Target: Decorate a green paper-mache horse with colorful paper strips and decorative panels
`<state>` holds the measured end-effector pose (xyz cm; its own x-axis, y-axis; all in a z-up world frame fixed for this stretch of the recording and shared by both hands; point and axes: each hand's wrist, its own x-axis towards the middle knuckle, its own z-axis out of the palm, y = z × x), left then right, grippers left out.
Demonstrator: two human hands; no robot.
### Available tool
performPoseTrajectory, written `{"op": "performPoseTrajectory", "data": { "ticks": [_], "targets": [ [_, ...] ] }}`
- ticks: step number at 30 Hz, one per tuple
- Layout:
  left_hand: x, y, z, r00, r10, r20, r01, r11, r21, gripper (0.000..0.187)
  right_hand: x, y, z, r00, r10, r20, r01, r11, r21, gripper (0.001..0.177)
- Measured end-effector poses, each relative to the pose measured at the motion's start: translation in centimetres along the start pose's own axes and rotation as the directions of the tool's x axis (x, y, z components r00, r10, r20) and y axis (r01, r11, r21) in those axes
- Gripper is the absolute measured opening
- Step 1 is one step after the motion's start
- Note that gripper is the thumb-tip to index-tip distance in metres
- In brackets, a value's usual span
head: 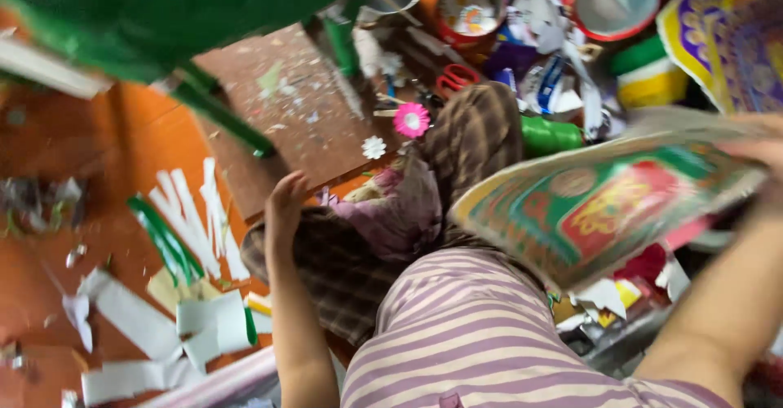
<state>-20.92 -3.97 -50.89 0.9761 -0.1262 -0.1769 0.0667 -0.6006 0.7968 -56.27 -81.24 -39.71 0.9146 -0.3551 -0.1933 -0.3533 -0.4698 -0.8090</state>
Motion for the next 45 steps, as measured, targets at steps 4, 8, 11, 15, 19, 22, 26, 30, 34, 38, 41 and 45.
{"op": "performPoseTrajectory", "data": {
  "ticks": [4, 8, 11, 15, 19, 22, 26, 30, 34, 38, 41, 45],
  "targets": [
    [-0.5, 3.1, 4.0, 0.948, -0.003, 0.318, 0.221, 0.724, -0.654, 0.049, 19.8, -13.9, 17.1, 0.736, -0.483, 0.474, 0.54, 0.842, 0.02, 0.021],
    [-2.5, 10.1, 2.3, 0.734, 0.48, 0.48, 0.216, 0.506, -0.835, 0.094, 27.4, -26.3, 34.6, 0.536, -0.037, 0.843, 0.048, 0.999, 0.013, 0.034],
    [-2.9, 6.9, 0.4, 0.785, 0.456, 0.419, 0.011, 0.667, -0.745, 0.064, 25.7, -30.3, 45.9, 0.362, -0.029, 0.932, 0.186, 0.982, -0.042, 0.028],
    [-8.0, 2.6, 0.5, 0.855, 0.463, 0.232, -0.164, 0.668, -0.726, 0.058, 21.0, -37.8, 49.9, 0.237, -0.166, 0.957, 0.229, 0.967, 0.111, 0.03],
    [-12.4, -2.9, -1.9, 0.928, -0.19, 0.321, 0.303, 0.887, -0.349, 0.035, 19.0, -38.2, 50.3, 0.066, -0.315, 0.947, -0.179, 0.93, 0.322, 0.068],
    [-17.0, -6.0, -4.6, 0.927, -0.344, 0.151, 0.359, 0.688, -0.631, 0.032, 22.8, -31.8, 51.5, 0.268, -0.355, 0.895, -0.004, 0.929, 0.37, 0.055],
    [-23.2, -16.8, -3.4, 0.794, -0.607, 0.007, 0.374, 0.481, -0.793, 0.039, 29.7, -13.7, 57.8, 0.788, -0.128, 0.603, 0.551, 0.585, -0.596, 0.051],
    [-25.1, -14.5, -3.9, 0.751, -0.66, -0.029, 0.374, 0.462, -0.804, 0.051, 31.0, -10.1, 59.0, 0.813, -0.26, 0.522, 0.574, 0.509, -0.641, 0.067],
    [-27.5, -14.1, -4.6, 0.733, -0.679, -0.039, 0.428, 0.505, -0.75, 0.055, 31.3, -9.0, 58.5, 0.8, -0.596, 0.069, 0.333, 0.346, -0.877, 0.019],
    [-27.4, -12.8, -4.6, 0.74, -0.67, -0.055, 0.472, 0.577, -0.667, 0.065, 22.6, -22.7, 52.7, 0.792, -0.469, 0.391, 0.609, 0.559, -0.563, 0.022],
    [-23.5, 1.7, -6.8, 0.735, -0.649, -0.197, 0.555, 0.742, -0.377, 0.108, 18.3, -18.7, 56.2, 0.737, -0.487, 0.469, 0.497, 0.86, 0.113, 0.009],
    [-23.5, -1.0, -3.6, 0.755, -0.336, -0.563, 0.513, 0.837, 0.189, 0.107, 10.8, -17.5, 57.0, 0.676, -0.365, 0.64, 0.365, 0.921, 0.139, 0.02]
  ]
}}
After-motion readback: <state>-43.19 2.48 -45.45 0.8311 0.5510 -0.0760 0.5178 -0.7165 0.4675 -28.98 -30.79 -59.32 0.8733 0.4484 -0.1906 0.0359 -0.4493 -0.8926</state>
